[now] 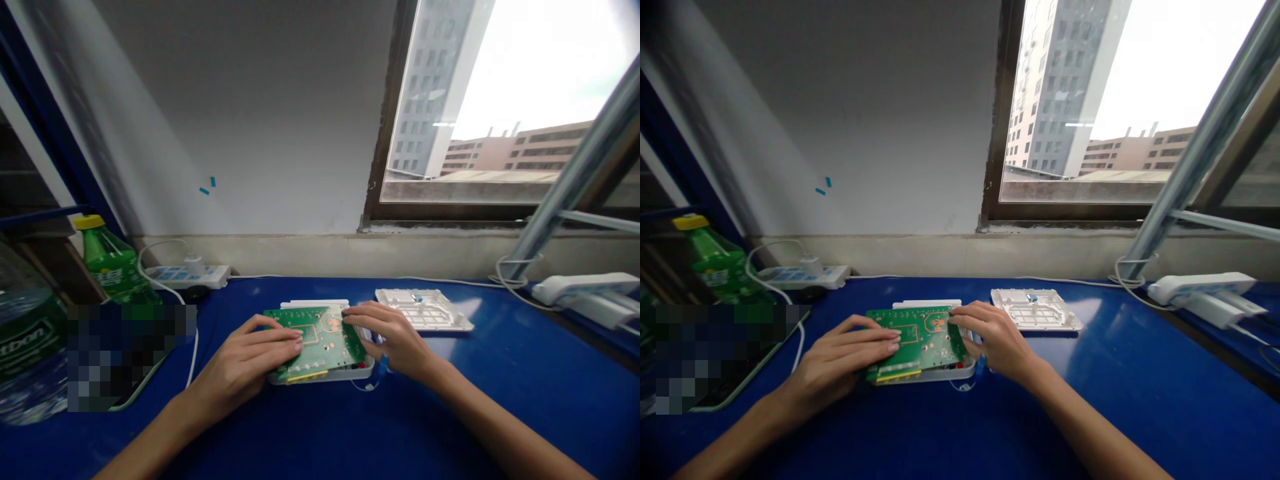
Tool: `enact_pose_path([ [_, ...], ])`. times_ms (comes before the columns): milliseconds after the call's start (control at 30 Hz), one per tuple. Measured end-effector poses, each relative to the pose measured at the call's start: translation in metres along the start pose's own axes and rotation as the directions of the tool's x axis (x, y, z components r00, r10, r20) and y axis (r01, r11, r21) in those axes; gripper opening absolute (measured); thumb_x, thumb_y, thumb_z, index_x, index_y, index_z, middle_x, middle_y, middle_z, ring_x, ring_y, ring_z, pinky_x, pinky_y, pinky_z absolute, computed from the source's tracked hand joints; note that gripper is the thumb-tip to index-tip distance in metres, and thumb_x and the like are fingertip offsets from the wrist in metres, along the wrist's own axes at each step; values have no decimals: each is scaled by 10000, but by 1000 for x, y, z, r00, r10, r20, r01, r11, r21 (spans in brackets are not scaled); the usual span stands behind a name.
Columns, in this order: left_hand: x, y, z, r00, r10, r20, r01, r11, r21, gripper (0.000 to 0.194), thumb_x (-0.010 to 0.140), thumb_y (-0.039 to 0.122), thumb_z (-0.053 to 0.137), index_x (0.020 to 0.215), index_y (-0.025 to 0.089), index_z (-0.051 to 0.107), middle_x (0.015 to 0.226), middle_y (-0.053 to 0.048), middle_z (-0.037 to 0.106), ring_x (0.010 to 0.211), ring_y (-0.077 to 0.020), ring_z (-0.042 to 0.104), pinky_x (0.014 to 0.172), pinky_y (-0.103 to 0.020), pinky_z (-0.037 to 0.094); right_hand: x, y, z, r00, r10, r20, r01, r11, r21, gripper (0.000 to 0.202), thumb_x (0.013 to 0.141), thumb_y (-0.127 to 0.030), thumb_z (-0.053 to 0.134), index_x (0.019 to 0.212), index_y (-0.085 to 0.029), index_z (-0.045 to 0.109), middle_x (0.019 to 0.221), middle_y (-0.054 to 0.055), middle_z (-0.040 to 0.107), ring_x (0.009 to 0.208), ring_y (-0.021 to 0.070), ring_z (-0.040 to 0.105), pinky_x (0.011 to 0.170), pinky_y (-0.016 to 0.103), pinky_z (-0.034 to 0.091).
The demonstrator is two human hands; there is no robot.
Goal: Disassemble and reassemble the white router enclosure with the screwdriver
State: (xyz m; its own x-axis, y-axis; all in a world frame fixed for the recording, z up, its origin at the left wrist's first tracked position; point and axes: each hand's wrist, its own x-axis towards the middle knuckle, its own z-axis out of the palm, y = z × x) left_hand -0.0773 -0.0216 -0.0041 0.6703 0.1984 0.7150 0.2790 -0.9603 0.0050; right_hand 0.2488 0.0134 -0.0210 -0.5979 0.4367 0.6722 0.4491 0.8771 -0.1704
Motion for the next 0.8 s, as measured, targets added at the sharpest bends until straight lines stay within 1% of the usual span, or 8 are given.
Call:
enact_pose_path([
  [100, -1, -1, 0, 990, -139, -18, 136, 986, -100, 484, 940, -3, 511, 1338, 247, 627, 1206, -76, 754, 1138, -227, 710, 1012, -398, 535, 2, -2, -1, 1000, 27, -16, -26, 998, 64, 325, 890, -75, 567, 1138, -221, 717, 1113, 93, 759, 998, 232, 712, 823, 388, 590],
  [167, 2, 1, -2, 950, -311, -7, 306, 937, -168, 386, 939, 59, 584, 1243, 270, 695, 1148, -46, 775, 1066, -218, 739, 955, -338, 568, 3, -4, -2, 997, 79, -5, -78, 988, 131, 280, 900, -95, 568, 1087, -217, 737, 1053, 87, 768, 967, 225, 715, 814, 374, 583],
  [233, 7, 3, -3, 862, -507, -4, 493, 841, -221, 263, 924, 142, 665, 1139, 270, 746, 1067, -28, 795, 973, -211, 761, 880, -288, 589, 5, -7, -2, 988, 156, 10, -155, 971, 181, 192, 914, -148, 602, 1013, -213, 753, 975, 78, 767, 907, 219, 711, 775, 352, 567],
  [333, 16, 2, -1, 683, -730, -21, 671, 640, -375, 229, 871, 275, 767, 1097, 241, 748, 1072, -41, 787, 977, -231, 750, 890, -297, 584, 8, -11, 0, 947, 320, 35, -320, 923, 216, 128, 918, -272, 672, 836, -206, 743, 791, 43, 728, 733, 191, 665, 654, 312, 502],
  [433, 21, -3, 6, 525, -849, 48, 706, 404, -581, 411, 805, 337, 831, 1167, 213, 682, 1112, -60, 773, 1019, -249, 737, 906, -320, 586, 11, -15, 4, 872, 485, 59, -477, 816, 326, 127, 894, -329, 706, 941, -211, 713, 680, -10, 679, 647, 166, 612, 636, 302, 458],
  [567, 22, -9, 14, 362, -914, 181, 704, 141, -696, 542, 753, 364, 869, 1200, 176, 628, 1036, -78, 784, 931, -247, 755, 825, -315, 605, 13, -15, 12, 810, 575, 111, -562, 710, 425, 560, 863, -326, 720, 1374, -234, 509, 627, -75, 617, 631, 160, 563, 673, 313, 439],
  [667, 20, -9, 15, 305, -920, 245, 677, 28, -736, 550, 767, 373, 858, 1218, 163, 623, 1005, -86, 784, 891, -232, 756, 780, -294, 601, 13, -15, 14, 802, 580, 140, -583, 712, 390, 547, 882, -348, 694, 1382, -243, 499, 656, -63, 638, 675, 172, 572, 716, 336, 429],
  [800, 21, -6, 12, 280, -910, 306, 655, -52, -754, 557, 758, 365, 868, 1216, 156, 629, 972, -96, 784, 864, -236, 759, 760, -307, 608, 14, -16, 9, 797, 579, 171, -598, 720, 353, 498, 895, -386, 681, 1351, -257, 530, 705, -45, 666, 704, 180, 596, 714, 343, 424],
])
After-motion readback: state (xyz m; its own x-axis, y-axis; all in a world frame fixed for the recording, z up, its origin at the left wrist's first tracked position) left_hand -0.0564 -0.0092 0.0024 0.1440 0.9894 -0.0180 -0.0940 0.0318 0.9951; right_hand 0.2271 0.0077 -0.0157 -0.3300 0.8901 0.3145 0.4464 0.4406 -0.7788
